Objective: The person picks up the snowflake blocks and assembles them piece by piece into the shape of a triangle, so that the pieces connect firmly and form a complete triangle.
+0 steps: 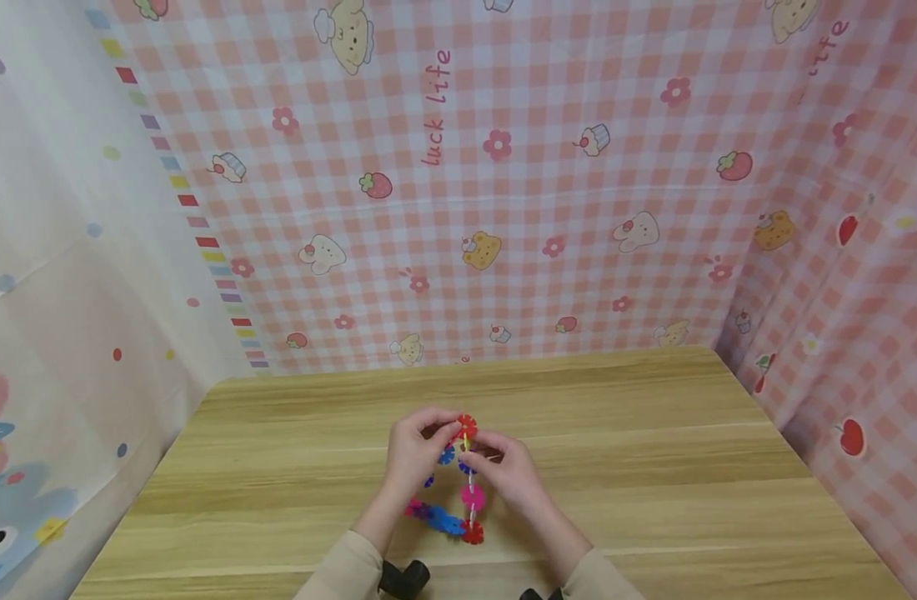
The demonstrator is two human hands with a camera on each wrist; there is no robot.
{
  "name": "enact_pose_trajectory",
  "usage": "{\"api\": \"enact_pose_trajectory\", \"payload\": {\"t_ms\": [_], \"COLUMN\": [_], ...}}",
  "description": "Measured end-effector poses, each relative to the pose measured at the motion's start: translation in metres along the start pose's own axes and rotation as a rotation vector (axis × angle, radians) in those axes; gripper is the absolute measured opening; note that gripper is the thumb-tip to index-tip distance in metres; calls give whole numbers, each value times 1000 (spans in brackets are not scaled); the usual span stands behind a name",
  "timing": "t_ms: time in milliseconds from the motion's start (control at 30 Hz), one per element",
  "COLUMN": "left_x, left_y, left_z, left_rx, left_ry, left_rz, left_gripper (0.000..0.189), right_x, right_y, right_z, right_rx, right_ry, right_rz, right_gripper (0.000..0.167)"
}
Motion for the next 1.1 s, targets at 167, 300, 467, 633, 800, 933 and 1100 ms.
{"api": "enact_pose_trajectory", "payload": {"t_ms": [167,300,467,633,800,933,1100], "left_x": [7,13,20,25,31,38,50], "left_y": [4,8,13,12,8,6,6], "left_z": [3,6,10,12,14,13,11], "left_rx": [-43,-60,-97,-102,-74,-38,8], "left_ry": [51,87,127,153,175,198,203], "left_rz": [-31,-33,-31,-13,23,50,85], "left_gripper": [10,9,10,11,19,24,23], "right_x": [-7,-14,-22,-28,-36,-43,-51], "right_y": [5,5,0,-2,2,7,11], "right_z": [-5,-13,-23,-26,-25,-22,-18], "right_rx": [40,105,199,211,182,169,164], "right_ry": [-24,-55,-135,-181,-216,-235,-267], "right_rz": [-38,-2,58,83,129,167,190], "right_gripper": [40,40,33,25,22,23,24]}}
Point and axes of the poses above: each hand's wrist, its own z-axis towards the middle knuckle, its own y-axis out of the back of the hand, x = y × z, the point moved 8 cm from there along z, towards the middle knuckle, and after that the axes turned 13 degrees about y, right-handed, at the moved point
